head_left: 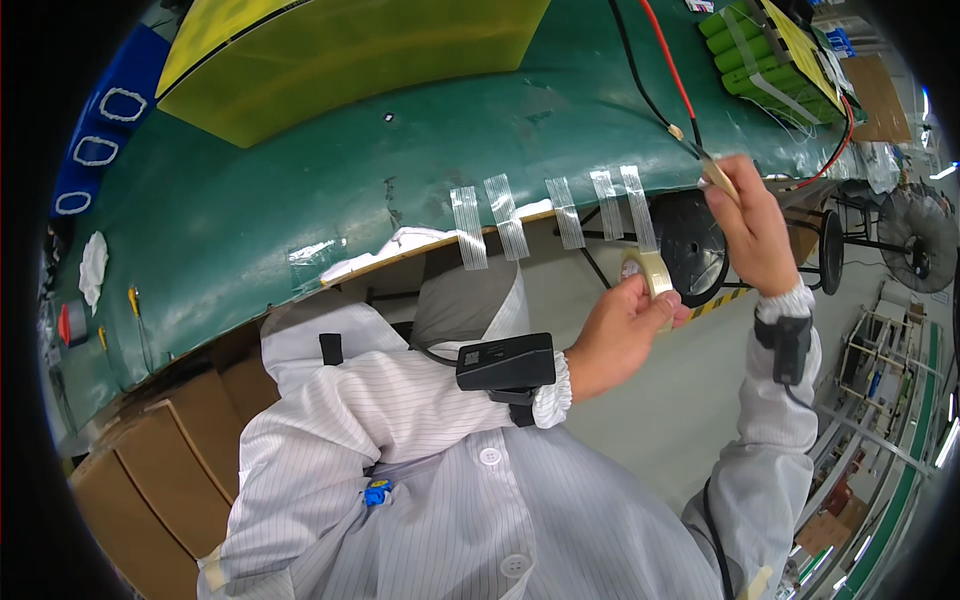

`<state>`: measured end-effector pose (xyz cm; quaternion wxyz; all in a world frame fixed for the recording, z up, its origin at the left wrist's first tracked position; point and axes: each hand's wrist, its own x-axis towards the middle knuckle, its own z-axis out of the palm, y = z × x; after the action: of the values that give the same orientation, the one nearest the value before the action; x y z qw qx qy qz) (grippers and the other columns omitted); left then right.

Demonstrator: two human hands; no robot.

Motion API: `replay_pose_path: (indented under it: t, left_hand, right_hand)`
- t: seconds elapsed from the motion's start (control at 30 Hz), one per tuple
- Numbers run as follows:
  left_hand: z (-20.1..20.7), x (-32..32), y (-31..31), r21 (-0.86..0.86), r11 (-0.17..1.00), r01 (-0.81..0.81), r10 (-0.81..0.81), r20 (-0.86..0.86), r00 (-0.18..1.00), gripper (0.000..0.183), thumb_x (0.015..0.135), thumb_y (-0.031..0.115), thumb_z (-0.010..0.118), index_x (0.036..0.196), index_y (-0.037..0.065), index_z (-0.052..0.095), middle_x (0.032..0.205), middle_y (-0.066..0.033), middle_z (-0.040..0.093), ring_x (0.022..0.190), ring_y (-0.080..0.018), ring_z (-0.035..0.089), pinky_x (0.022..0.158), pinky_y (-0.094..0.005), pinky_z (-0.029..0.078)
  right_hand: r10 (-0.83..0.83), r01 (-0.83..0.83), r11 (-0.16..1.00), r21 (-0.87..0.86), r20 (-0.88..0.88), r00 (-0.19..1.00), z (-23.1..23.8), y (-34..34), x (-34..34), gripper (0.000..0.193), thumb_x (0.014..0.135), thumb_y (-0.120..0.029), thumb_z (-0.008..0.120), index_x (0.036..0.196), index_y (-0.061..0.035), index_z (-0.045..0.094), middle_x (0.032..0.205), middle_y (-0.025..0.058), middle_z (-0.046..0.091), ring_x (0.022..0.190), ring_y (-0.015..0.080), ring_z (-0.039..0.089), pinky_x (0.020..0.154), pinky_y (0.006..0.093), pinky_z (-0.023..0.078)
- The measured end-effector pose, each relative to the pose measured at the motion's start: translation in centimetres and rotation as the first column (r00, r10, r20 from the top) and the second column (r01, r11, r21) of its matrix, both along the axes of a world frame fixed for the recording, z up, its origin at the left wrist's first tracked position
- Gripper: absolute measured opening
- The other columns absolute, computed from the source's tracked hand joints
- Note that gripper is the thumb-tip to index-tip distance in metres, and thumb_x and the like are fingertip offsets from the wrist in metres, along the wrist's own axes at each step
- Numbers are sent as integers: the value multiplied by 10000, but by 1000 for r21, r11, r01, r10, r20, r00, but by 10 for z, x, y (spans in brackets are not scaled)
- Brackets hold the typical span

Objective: The recorder is preparing adhesive strips by cutting them and applying them to the edge of a workbench, then inspecting a large yellow battery pack.

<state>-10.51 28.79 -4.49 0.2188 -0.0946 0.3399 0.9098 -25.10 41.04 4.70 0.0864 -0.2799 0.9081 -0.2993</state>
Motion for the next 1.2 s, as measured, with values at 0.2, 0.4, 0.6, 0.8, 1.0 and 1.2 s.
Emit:
replay_pose_path:
  t: [0.2, 0.4, 0.6, 0.8, 1.0, 1.2]
  left_hand:
    - [3, 0, -4, -37, 999, 11, -11, -14, 1000, 267, 1051, 243, 519, 1195, 19, 547, 1103, -87, 689, 1064, -144, 617, 956, -313, 464]
    - [5, -1, -3, -27, 999, 20, -20, 5, 1000, 272, 1049, 246, 522, 1187, 14, 550, 1104, -93, 694, 1060, -140, 618, 949, -304, 464]
    - [2, -1, -3, -20, 1000, 4, -4, 1, 1000, 277, 1047, 247, 529, 1184, 7, 553, 1101, -93, 695, 1052, -140, 621, 950, -306, 464]
    - [2, 0, -3, -16, 1000, 2, -1, 12, 1000, 274, 1046, 240, 532, 1177, 2, 561, 1094, -91, 693, 1050, -142, 624, 945, -307, 471]
    - [-1, 0, -3, -18, 1000, 2, -2, 4, 1000, 269, 1047, 234, 528, 1174, -1, 562, 1091, -91, 691, 1042, -141, 624, 931, -310, 485]
    - [-3, 1, -4, -29, 1000, 4, -4, 6, 1000, 256, 1051, 222, 518, 1178, 3, 560, 1086, -88, 688, 1034, -140, 624, 930, -309, 488]
  right_hand:
    - [260, -190, 925, 328, -185, 948, 24, 12, 20, 206, 906, -88, 659, 1099, -34, 610, 864, 117, 596, 771, 336, 582, 694, 383, 491]
    - [270, -188, 900, 394, -164, 949, 18, 7, 20, 174, 873, -109, 680, 1023, -50, 615, 870, 100, 601, 825, 331, 597, 705, 425, 490]
    - [418, -306, 878, 368, -276, 866, 7, -3, 13, 136, 818, -47, 670, 951, -40, 640, 885, 88, 599, 854, 298, 592, 724, 412, 486]
    - [457, -334, 854, 399, -268, 848, 6, -4, 13, 203, 759, -11, 652, 960, -38, 659, 879, 77, 584, 843, 288, 585, 740, 402, 487]
    - [478, -346, 844, 411, -282, 832, 2, -6, 12, 220, 755, -11, 640, 972, -43, 661, 874, 67, 578, 843, 275, 585, 736, 394, 480]
    - [515, -341, 807, 482, -291, 807, 5, -10, 15, 262, 729, -9, 627, 985, -55, 664, 884, 56, 580, 855, 259, 582, 731, 371, 466]
